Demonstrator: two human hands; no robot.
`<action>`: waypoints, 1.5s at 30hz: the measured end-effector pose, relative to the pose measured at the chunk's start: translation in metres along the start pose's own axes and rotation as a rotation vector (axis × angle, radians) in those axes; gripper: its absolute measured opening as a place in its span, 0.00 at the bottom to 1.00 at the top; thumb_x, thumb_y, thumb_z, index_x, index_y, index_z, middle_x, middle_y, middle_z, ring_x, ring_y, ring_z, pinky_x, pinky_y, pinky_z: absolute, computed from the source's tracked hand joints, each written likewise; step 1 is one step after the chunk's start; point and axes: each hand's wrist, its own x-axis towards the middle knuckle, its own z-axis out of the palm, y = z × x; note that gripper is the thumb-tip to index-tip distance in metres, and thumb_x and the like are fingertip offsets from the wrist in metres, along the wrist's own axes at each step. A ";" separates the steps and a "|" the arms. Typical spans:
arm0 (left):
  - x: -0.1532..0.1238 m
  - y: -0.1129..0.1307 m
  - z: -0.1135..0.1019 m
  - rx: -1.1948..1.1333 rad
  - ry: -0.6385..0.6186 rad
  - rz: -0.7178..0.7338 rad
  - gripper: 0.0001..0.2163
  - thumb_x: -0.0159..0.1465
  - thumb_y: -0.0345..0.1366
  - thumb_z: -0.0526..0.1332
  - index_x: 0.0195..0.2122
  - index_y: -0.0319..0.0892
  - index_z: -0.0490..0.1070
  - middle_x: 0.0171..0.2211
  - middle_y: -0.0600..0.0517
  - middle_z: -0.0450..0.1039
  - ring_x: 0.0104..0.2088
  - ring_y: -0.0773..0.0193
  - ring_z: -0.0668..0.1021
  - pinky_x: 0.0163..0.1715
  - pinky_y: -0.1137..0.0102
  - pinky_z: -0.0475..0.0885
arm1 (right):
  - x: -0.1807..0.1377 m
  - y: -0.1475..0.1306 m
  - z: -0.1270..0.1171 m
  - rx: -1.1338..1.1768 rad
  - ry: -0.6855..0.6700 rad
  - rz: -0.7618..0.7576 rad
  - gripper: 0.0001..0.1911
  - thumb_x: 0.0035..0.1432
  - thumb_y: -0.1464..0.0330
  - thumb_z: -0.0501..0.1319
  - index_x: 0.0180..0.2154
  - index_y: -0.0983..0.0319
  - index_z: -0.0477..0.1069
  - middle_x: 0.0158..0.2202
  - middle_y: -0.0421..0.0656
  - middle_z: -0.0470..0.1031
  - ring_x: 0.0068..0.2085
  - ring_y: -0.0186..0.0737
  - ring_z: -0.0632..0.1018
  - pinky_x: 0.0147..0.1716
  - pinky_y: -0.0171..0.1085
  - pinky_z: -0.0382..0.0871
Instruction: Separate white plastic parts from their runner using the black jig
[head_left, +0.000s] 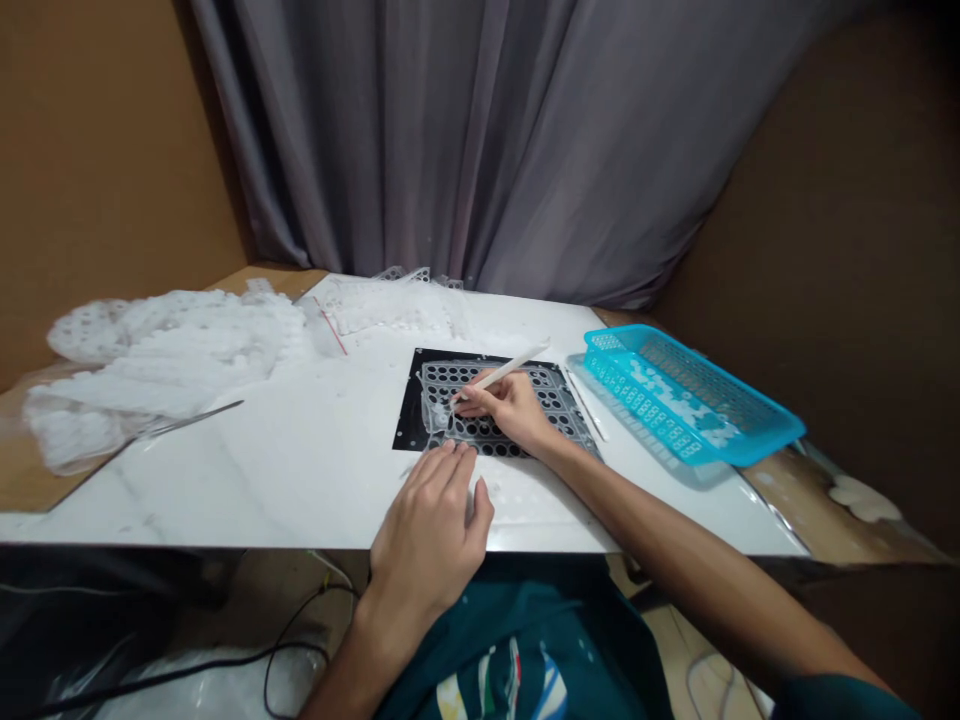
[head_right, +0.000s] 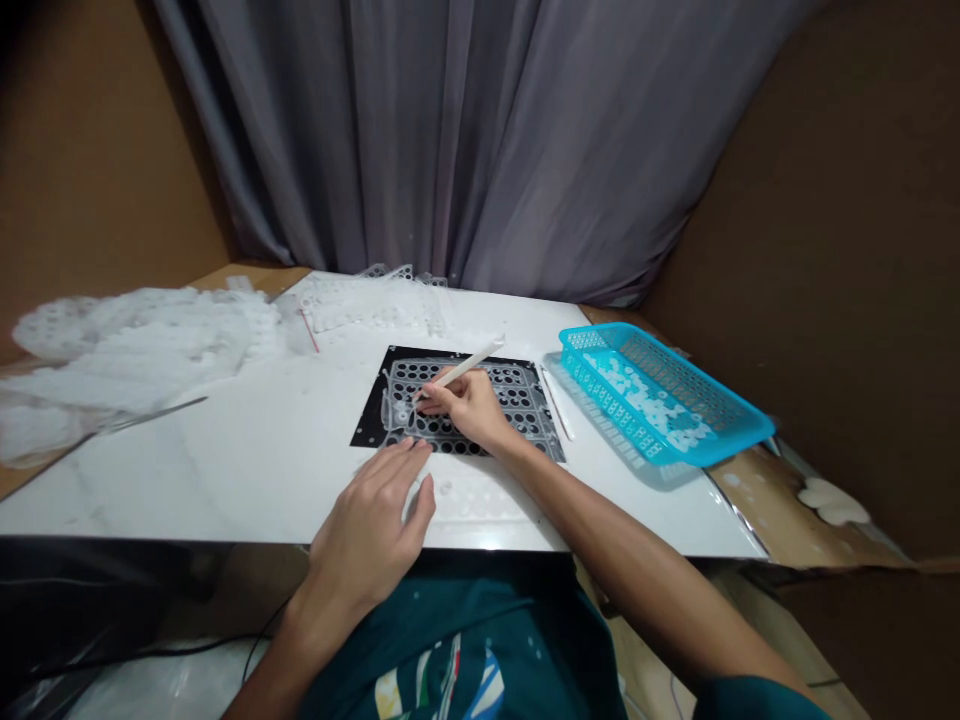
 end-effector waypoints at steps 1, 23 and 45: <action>0.000 -0.001 0.000 -0.002 -0.007 -0.003 0.19 0.76 0.35 0.55 0.64 0.37 0.73 0.59 0.42 0.79 0.64 0.49 0.77 0.66 0.51 0.74 | 0.001 0.000 -0.003 0.039 0.038 0.005 0.22 0.59 0.50 0.75 0.38 0.62 0.79 0.38 0.48 0.87 0.38 0.45 0.88 0.44 0.46 0.87; -0.005 -0.005 0.012 0.219 0.134 -0.001 0.20 0.75 0.37 0.56 0.66 0.43 0.73 0.64 0.46 0.76 0.66 0.51 0.74 0.70 0.47 0.65 | -0.024 -0.059 -0.158 -0.987 0.786 -0.268 0.23 0.67 0.51 0.64 0.35 0.64 0.85 0.38 0.54 0.87 0.40 0.56 0.85 0.42 0.45 0.75; -0.008 0.001 0.010 0.251 0.088 0.015 0.21 0.75 0.34 0.55 0.67 0.38 0.72 0.65 0.40 0.75 0.66 0.47 0.75 0.64 0.49 0.74 | -0.006 -0.039 0.024 -0.606 -0.321 -0.223 0.10 0.71 0.63 0.66 0.40 0.60 0.83 0.40 0.45 0.86 0.40 0.42 0.84 0.41 0.39 0.78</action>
